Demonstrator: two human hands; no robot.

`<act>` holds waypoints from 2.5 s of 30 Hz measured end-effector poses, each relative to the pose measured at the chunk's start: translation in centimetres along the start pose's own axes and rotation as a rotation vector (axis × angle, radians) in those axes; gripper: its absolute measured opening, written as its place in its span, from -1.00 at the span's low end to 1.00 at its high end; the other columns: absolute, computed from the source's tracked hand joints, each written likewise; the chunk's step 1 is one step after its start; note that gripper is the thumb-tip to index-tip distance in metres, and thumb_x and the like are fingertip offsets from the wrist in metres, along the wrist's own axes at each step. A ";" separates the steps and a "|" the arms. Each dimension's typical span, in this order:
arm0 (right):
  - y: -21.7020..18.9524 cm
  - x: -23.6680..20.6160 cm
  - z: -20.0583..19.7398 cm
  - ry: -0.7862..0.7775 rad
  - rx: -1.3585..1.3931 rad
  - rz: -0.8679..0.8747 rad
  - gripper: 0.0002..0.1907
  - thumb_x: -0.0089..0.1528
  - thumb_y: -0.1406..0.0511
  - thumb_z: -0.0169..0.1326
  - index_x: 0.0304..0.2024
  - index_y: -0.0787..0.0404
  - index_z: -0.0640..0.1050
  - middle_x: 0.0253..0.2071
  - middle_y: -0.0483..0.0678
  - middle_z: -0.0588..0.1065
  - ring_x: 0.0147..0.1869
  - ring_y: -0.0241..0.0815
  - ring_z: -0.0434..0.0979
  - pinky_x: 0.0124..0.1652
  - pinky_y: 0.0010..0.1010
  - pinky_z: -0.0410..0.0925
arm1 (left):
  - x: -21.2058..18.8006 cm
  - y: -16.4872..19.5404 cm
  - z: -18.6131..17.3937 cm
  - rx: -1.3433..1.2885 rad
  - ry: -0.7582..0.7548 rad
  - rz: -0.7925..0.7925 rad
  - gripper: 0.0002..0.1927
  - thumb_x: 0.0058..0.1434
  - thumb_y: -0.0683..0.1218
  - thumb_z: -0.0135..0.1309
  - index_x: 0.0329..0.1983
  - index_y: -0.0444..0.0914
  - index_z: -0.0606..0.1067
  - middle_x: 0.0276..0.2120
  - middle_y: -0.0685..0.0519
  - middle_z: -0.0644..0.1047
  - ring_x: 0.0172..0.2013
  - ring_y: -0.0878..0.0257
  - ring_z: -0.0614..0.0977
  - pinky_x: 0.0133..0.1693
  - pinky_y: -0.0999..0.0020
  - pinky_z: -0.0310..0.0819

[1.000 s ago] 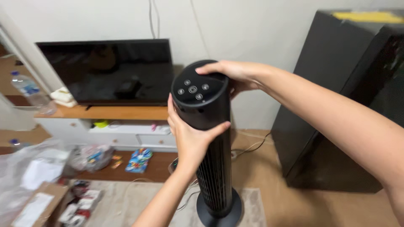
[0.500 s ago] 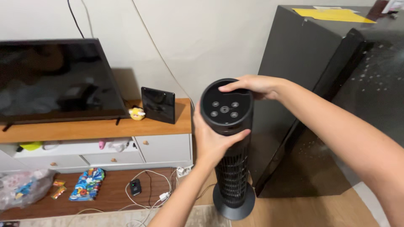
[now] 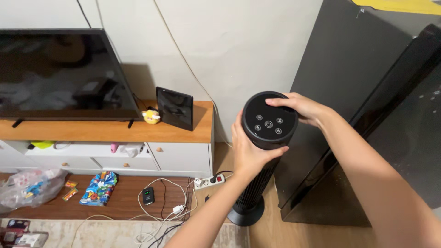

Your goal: The person sits on the carpet and assembles a tower fan, fitting the two base halves together around the fan's bottom, tightening the base fasteners by hand, standing the fan upright, plugging the power cord into a wall outlet, and pressing the control buttons on top to power it on.

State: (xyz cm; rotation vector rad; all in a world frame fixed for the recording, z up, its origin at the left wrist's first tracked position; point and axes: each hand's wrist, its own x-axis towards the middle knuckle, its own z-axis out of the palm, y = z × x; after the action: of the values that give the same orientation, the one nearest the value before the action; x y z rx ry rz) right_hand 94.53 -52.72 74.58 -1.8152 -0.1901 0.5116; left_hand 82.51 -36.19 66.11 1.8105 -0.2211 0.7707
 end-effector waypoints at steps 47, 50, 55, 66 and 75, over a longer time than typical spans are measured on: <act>3.2 6.4 -2.3 0.289 0.528 0.018 -0.47 0.24 -0.01 0.02 0.08 0.19 0.59 -0.03 -0.02 0.61 0.01 -0.18 0.59 -0.01 -0.29 0.42 | 14.9 -12.5 1.7 -0.425 -0.848 0.000 0.52 -0.34 0.04 0.58 0.63 -0.25 -0.10 0.52 -0.13 0.18 0.54 0.02 0.18 0.48 0.12 0.06; 3.1 6.6 -2.1 0.271 0.497 0.023 -0.46 0.24 -0.01 0.00 0.09 0.19 0.58 -0.01 -0.03 0.62 0.04 -0.20 0.60 0.03 -0.32 0.41 | 15.0 -12.4 1.7 -0.442 -0.853 -0.027 0.52 -0.33 0.03 0.58 0.62 -0.25 -0.11 0.51 -0.13 0.18 0.53 0.03 0.18 0.48 0.13 0.06; 2.3 6.9 -2.2 0.259 0.392 0.062 -0.46 0.26 -0.01 0.01 0.11 0.21 0.58 0.00 0.00 0.60 0.07 -0.17 0.56 0.01 -0.35 0.40 | 15.3 -12.2 0.7 -0.433 -0.877 -0.123 0.52 -0.37 0.04 0.57 0.61 -0.24 -0.09 0.48 -0.13 0.22 0.51 0.05 0.19 0.45 0.14 0.06; -3.2 3.5 10.8 0.734 -1.032 -1.010 -0.54 0.14 0.34 0.25 0.08 0.20 0.47 0.21 0.18 0.34 0.41 0.33 0.22 0.39 0.26 -0.01 | 11.9 -20.7 -1.7 -0.371 -0.893 -0.129 0.13 -0.02 0.09 0.43 0.53 -0.28 0.09 0.42 -0.19 0.28 0.42 0.02 0.34 0.34 0.14 0.27; 9.9 14.0 24.3 0.416 -0.630 -0.936 -0.76 0.14 0.47 0.16 -0.15 0.17 0.55 -0.05 -0.01 0.50 0.15 0.08 0.50 0.12 -0.12 0.37 | -2.2 -45.2 -12.1 -0.221 -0.730 -0.671 -0.64 0.27 -0.15 0.08 0.15 -0.24 0.53 0.03 0.05 0.63 0.05 0.28 0.61 0.12 0.32 0.47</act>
State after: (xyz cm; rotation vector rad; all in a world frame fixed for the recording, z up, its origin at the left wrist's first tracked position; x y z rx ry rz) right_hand 95.09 -29.21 56.35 -2.1141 -0.9282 -0.6499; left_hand 98.61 -8.57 31.84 1.7246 -0.1426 -0.3865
